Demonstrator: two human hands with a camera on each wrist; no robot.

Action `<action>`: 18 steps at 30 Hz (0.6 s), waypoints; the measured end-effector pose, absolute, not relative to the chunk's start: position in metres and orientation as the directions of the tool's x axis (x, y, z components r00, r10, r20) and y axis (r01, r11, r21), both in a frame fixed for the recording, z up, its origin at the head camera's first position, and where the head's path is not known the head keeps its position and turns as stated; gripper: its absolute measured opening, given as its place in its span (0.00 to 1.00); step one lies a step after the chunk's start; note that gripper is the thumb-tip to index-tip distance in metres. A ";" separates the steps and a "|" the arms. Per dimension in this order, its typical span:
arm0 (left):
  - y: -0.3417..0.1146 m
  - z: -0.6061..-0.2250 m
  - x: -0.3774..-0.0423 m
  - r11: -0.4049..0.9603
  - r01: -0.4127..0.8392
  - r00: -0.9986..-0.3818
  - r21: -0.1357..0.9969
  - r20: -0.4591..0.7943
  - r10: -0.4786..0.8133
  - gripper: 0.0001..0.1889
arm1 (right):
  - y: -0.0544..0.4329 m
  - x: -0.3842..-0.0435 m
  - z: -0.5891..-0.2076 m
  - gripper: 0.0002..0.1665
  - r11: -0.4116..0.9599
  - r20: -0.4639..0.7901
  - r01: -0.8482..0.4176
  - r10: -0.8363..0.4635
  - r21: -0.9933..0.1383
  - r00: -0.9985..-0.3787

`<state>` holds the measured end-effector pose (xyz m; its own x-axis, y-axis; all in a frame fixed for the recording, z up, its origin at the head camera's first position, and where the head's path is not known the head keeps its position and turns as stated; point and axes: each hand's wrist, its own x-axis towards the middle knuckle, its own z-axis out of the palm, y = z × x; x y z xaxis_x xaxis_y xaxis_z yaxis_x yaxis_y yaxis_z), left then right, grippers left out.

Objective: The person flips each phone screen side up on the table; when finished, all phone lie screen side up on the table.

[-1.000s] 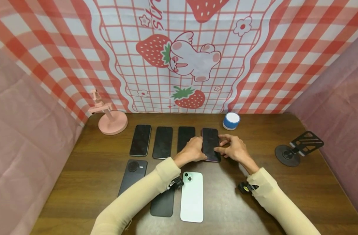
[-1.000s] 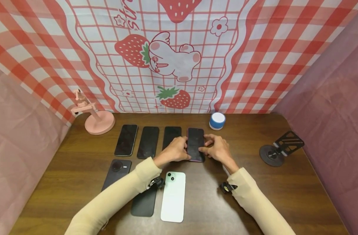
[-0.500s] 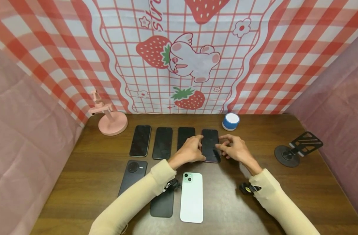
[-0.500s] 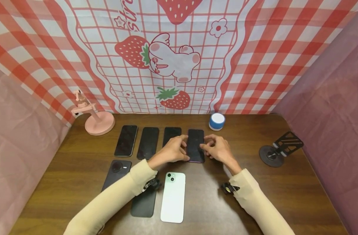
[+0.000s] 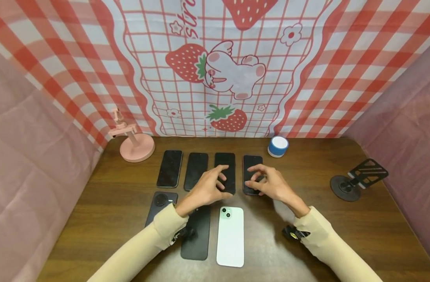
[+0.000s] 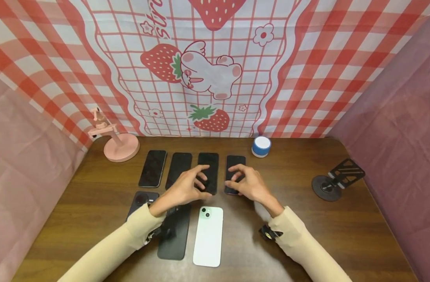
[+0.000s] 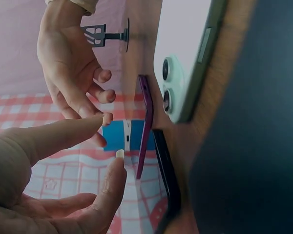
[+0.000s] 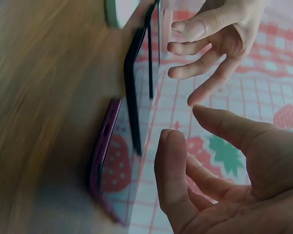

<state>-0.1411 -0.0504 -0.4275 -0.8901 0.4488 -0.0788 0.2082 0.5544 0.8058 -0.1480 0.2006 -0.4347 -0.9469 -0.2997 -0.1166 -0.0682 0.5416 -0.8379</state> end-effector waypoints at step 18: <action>-0.137 -0.435 -0.097 0.602 0.079 -0.972 0.794 -0.073 0.224 0.44 | 0.125 -0.138 -0.430 0.28 0.453 -0.079 -0.238 -0.578 -0.859 -0.812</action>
<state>-0.0965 -0.1374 -0.4353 -0.9717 0.2245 -0.0730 0.0795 0.6023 0.7943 -0.1383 0.1250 -0.4299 -0.8124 -0.5777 -0.0793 -0.2379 0.4525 -0.8594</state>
